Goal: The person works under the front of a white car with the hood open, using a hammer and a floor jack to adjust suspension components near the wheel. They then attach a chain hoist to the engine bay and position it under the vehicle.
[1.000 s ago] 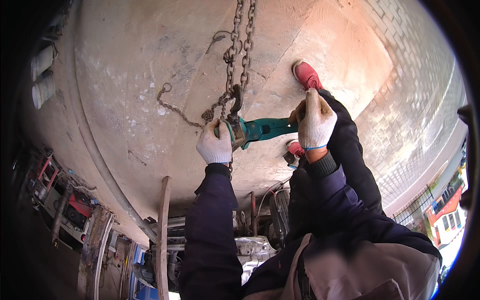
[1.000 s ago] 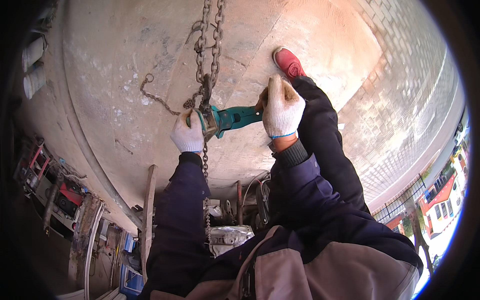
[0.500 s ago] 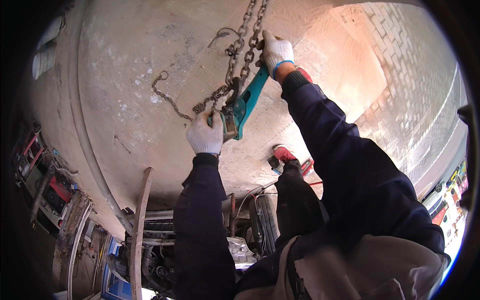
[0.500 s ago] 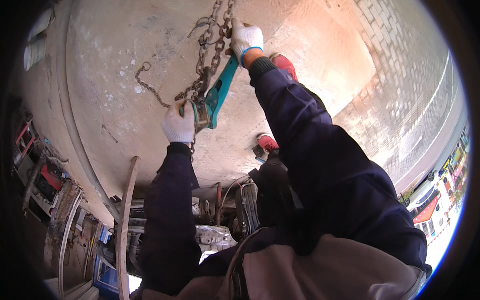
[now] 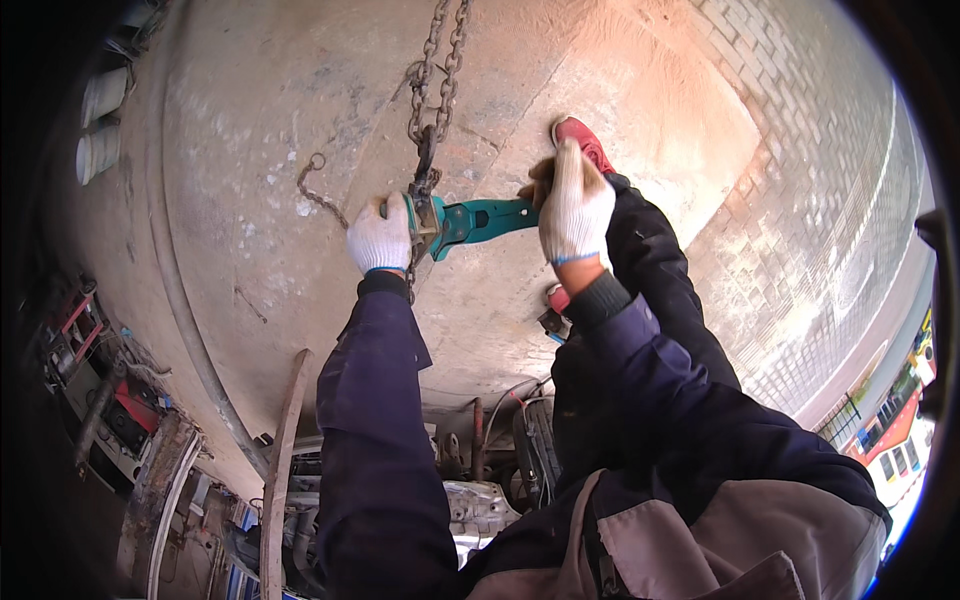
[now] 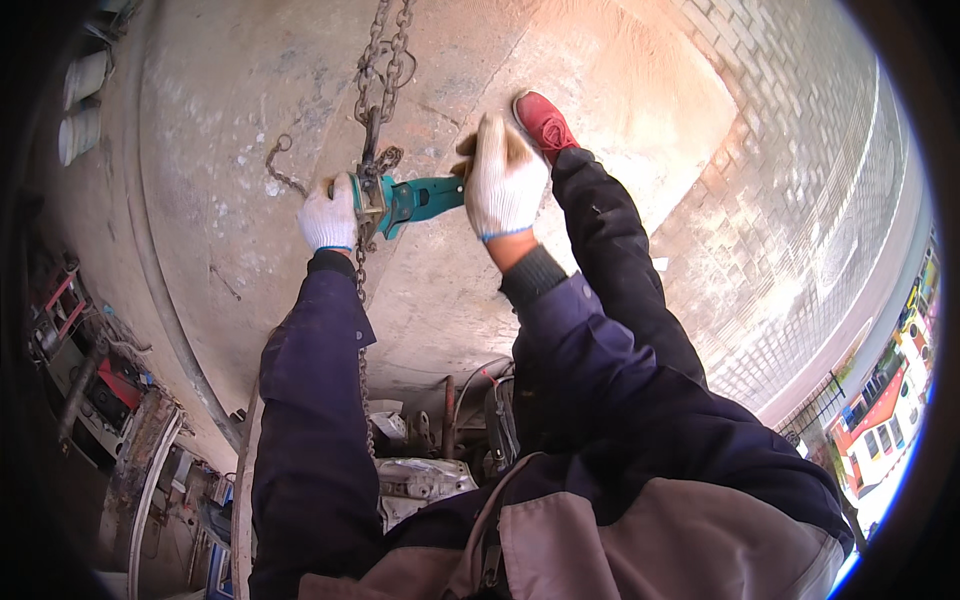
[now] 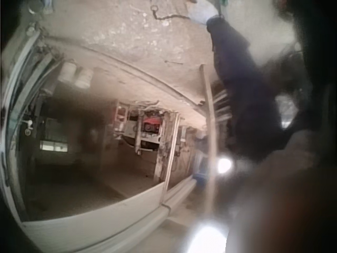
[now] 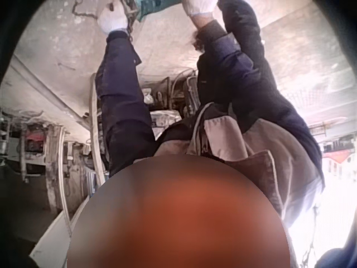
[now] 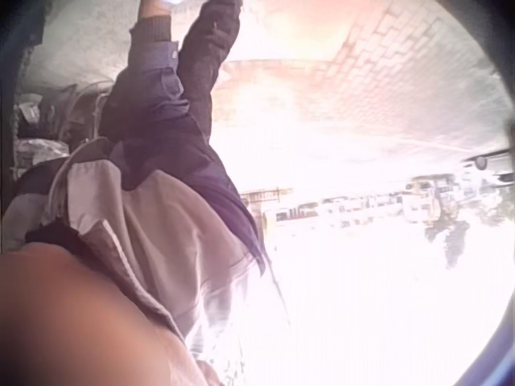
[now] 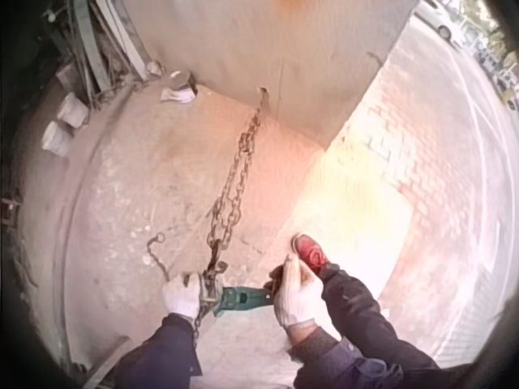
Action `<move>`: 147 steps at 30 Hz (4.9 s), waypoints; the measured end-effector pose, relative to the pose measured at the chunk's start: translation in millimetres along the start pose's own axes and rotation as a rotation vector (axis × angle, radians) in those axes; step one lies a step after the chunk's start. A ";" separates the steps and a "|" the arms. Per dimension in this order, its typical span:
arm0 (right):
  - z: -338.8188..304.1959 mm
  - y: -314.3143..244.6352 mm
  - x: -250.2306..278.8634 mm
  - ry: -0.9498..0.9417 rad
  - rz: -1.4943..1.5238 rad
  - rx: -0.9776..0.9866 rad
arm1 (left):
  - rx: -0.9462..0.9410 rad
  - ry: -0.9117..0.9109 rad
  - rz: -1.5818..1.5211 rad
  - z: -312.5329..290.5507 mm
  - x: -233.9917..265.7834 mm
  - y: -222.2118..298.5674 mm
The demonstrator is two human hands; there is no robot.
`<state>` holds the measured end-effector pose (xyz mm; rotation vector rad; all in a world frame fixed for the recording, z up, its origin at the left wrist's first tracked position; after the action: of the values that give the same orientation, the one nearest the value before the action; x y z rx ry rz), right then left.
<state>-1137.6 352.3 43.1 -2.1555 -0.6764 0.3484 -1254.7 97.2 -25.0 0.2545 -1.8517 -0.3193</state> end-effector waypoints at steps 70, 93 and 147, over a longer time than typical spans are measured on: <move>189.2 42.6 -114.5 0.038 -0.182 -0.389 | -0.072 0.041 -0.078 5.8 9.7 0.6; 46.7 -16.7 -28.2 -0.060 -0.022 -0.024 | 0.029 -0.023 0.043 -3.1 1.6 1.3; -148.1 269.0 -5.6 -0.820 -0.292 -1.047 | 0.853 0.161 -0.508 -598.5 -6.8 30.4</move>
<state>-980.5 117.3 -76.9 -2.7648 -1.9510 0.8768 -681.5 74.2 148.3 1.3034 -1.6469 0.1713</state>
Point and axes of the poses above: each hand's wrist, its own z-axis towards the middle knuckle, its own x-axis out of the back of the hand, y = z × x, the point moved 5 cm from there along z, towards the middle knuckle, and after that the axes turned 4 degrees about -x, right-handed, at the moved point
